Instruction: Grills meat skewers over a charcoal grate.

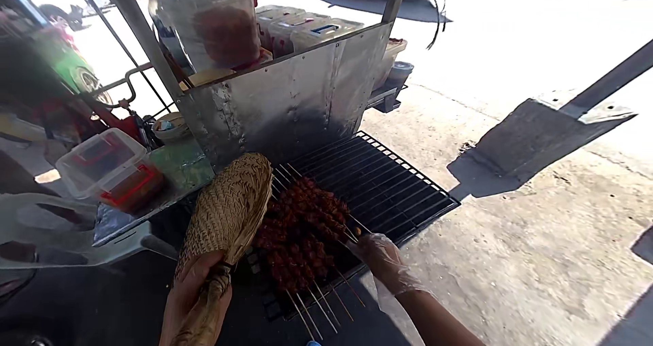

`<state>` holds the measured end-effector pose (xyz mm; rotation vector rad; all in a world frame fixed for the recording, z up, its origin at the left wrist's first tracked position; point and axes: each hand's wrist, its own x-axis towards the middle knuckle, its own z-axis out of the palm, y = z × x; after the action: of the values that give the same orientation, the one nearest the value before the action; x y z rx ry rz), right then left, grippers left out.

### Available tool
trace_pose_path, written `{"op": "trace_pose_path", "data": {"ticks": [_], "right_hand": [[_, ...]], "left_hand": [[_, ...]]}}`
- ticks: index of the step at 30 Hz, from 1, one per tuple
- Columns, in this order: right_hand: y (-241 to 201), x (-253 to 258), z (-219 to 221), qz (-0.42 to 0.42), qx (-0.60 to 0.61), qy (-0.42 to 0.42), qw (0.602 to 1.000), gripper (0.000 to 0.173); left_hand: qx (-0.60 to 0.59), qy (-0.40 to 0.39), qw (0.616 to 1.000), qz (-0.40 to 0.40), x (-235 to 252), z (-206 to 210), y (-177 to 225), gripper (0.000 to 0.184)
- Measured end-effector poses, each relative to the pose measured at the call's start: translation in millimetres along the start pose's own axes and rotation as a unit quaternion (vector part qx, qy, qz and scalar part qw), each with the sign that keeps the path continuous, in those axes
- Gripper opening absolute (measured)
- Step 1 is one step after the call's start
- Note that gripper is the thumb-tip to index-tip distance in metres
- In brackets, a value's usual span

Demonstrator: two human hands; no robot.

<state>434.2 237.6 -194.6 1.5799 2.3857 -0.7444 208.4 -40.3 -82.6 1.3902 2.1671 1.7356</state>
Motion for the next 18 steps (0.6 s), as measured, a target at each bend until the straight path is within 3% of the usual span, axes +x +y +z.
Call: {"op": "trace_pose_path", "data": {"ticks": [2,4,5,8,9,11,13,16,18], "right_hand": [[9,3,-4,-0.002,-0.007,0.023,1.000,0.041],[12,-2,-1,-0.007,-0.011,-0.014,1.000,0.042],[8,1,-1,0.002,-0.021,-0.035,0.999,0.043],[4,4,-5,0.031,-0.034,-0.111,0.993,0.056],[10,-2,-9,0.027,-0.026,-0.138,0.990,0.060],[32,-15,-13,0.027,-0.014,-0.164,0.986,0.066],[50,-21,-17,0.031,0.015,-0.104,0.994,0.067],[34,-20,-24,0.013,0.054,0.019,0.998,0.052],[15,-18,-16,0.006,0.020,-0.023,1.000,0.050]], "left_hand": [[-0.105,-0.099,0.987,-0.067,0,-6,24,0.036],[-0.157,-0.084,0.972,-0.156,-1,-1,41,0.046],[-0.137,-0.050,0.977,-0.158,-1,5,41,0.045],[-0.049,-0.042,0.997,-0.041,-3,12,20,0.034],[-0.062,-0.072,0.995,-0.028,-3,7,19,0.033],[-0.112,-0.127,0.982,-0.081,-3,-10,31,0.040],[-0.106,-0.082,0.981,-0.141,-1,-17,36,0.047],[0.017,0.014,0.999,-0.049,4,-11,12,0.035],[0.000,0.001,1.000,-0.026,-1,-9,9,0.032]]}}
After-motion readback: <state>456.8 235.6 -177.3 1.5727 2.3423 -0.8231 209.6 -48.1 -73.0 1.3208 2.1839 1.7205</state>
